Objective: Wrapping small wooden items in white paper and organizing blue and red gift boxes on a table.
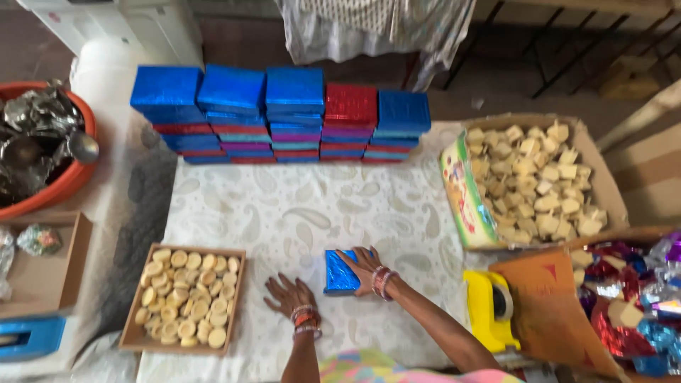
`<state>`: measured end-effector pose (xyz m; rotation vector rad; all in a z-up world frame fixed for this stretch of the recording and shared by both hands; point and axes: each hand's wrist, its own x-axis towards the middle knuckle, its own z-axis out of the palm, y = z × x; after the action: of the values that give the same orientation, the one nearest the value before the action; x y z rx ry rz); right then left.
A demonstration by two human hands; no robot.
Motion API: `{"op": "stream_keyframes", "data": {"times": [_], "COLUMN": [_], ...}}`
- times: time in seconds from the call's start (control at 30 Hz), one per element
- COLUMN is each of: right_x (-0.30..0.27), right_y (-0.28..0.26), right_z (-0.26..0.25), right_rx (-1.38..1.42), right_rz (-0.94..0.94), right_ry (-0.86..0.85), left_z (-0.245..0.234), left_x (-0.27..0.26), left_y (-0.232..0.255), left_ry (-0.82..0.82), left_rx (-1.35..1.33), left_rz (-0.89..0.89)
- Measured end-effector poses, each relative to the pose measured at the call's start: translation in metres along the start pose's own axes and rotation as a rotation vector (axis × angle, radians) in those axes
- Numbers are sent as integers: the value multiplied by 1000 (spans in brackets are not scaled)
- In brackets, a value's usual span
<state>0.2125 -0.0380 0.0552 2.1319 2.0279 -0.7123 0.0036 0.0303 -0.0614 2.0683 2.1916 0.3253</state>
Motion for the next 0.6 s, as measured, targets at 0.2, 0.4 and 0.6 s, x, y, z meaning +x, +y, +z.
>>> {"op": "stream_keyframes", "data": {"times": [0.2,0.4,0.6], "right_x": [12,60,150], "right_y": [83,125,161], "right_z": [-108,-295,-374], "right_rx": [43,-119,-131], "right_rz": [-32,148,165], "right_ry": [229,351,372], "left_z": [-10,-8,2], "left_x": [5,0,1], "left_y": [6,9,9], "left_ry": [-83,-73,8], "left_rx": [92,95,118], "left_rz": [-31,-75,-71]}}
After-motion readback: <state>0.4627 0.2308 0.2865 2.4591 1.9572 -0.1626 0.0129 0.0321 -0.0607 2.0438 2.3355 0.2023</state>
